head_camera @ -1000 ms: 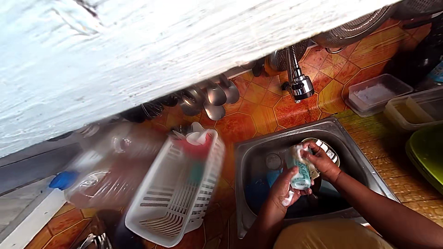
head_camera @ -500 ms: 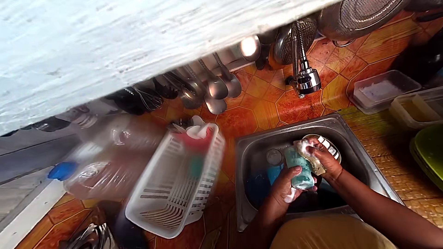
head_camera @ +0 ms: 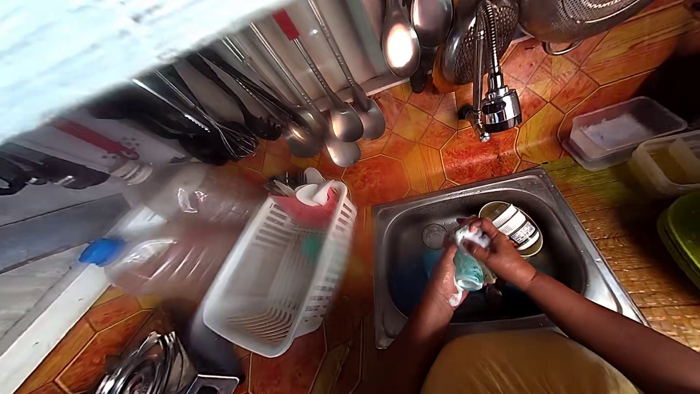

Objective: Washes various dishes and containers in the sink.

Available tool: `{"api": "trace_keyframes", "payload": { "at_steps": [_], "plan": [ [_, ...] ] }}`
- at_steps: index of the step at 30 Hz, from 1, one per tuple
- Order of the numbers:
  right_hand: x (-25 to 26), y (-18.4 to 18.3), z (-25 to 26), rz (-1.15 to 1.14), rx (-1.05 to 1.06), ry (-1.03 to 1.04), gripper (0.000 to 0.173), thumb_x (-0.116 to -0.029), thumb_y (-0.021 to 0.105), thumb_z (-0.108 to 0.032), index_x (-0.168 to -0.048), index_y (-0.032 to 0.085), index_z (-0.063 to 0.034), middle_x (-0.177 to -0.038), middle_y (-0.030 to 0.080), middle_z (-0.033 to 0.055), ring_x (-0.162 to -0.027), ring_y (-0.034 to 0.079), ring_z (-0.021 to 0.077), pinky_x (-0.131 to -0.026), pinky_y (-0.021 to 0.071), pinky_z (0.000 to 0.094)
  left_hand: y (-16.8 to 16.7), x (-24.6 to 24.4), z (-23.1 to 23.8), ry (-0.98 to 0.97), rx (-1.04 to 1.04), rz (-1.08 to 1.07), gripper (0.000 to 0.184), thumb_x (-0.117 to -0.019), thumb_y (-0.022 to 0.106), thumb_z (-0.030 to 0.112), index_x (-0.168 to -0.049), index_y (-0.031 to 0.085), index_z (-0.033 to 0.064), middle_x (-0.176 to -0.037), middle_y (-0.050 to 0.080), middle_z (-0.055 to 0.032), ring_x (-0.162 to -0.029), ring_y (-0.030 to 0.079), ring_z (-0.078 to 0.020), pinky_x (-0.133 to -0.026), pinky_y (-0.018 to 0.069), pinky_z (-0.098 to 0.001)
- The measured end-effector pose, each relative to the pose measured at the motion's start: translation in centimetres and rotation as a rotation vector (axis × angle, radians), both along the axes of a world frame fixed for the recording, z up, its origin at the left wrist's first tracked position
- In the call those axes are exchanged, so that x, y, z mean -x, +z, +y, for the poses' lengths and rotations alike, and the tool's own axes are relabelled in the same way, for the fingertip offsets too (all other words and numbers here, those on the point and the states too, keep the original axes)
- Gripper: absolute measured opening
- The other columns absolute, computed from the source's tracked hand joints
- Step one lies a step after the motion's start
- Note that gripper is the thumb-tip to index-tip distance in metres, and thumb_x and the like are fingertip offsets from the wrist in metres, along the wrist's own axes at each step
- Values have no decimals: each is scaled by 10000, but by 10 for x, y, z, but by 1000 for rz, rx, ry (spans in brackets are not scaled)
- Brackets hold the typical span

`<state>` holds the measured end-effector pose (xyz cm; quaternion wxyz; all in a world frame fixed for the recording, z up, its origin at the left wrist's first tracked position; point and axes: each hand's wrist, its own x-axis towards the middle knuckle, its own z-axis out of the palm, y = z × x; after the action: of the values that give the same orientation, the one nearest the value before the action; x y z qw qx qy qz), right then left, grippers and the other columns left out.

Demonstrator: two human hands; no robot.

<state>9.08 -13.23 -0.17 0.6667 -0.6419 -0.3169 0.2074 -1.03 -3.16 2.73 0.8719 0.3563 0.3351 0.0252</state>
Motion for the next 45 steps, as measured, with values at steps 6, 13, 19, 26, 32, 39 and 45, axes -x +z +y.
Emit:
{"api": "trace_keyframes", "payload": {
  "at_steps": [6, 13, 19, 26, 32, 39, 45],
  "plan": [
    [29, 2, -6, -647, 31, 42, 267, -875, 762, -227, -1042, 701, -28, -1180, 721, 198, -1152, 697, 291, -981, 578, 422, -6, -4, 7, 226, 105, -116, 401, -1122, 245, 273, -1022, 591, 94, -811, 680, -32, -760, 683, -134, -703, 581, -298],
    [11, -10, -21, -858, 72, 5, 121, -908, 665, -119, -1000, 729, -73, -1048, 753, 144, -952, 748, 270, -822, 622, 412, 7, -10, 37, 222, -404, 244, 511, -1107, 430, 320, -1564, 300, 130, -1392, 555, -170, -1181, 605, -259, -965, 529, -473],
    [-24, -4, -53, -515, 134, -261, 226, -832, 749, -64, -1044, 705, 0, -1052, 740, 161, -967, 729, 221, -876, 598, 374, -20, -5, 101, -184, -1182, 527, 732, -1037, 595, 211, -1627, 189, 60, -1604, 326, -276, -1453, 384, -419, -1184, 339, -536],
    [-43, 2, -86, -410, 135, -426, 263, -831, 757, -108, -1051, 682, 13, -1058, 716, 156, -997, 686, 140, -900, 551, 275, 14, -20, 71, -555, -1607, 851, 580, -1020, 560, 399, -1518, 489, 110, -1614, 314, -270, -1480, 311, -464, -1171, 299, -597],
    [-38, 2, -91, -239, 117, -429, 328, -815, 753, -95, -1098, 649, 33, -1119, 677, 141, -1043, 643, 95, -918, 529, 242, -15, -31, 12, -1035, -1510, 380, 345, -1040, 539, 216, -1304, 664, 32, -1336, 625, -219, -1303, 567, -358, -1126, 436, -502],
    [-36, 0, -92, -133, 122, -416, 540, -808, 771, -107, -1299, 579, 13, -1256, 649, 148, -1116, 641, 120, -965, 536, 271, -73, -31, -17, -1536, -1588, 160, 363, -982, 622, 103, -1341, 660, 66, -1377, 553, -273, -1326, 498, -444, -1075, 454, -564],
    [-37, -1, -95, -128, 156, -407, 556, -813, 775, -115, -1318, 580, 11, -1285, 640, 157, -1124, 639, 123, -968, 531, 271, -81, -36, -19, -1569, -1721, 102, 345, -994, 534, 6, -1319, 647, 18, -1422, 521, -255, -1360, 459, -442, -1051, 474, -565]
  ]
}}
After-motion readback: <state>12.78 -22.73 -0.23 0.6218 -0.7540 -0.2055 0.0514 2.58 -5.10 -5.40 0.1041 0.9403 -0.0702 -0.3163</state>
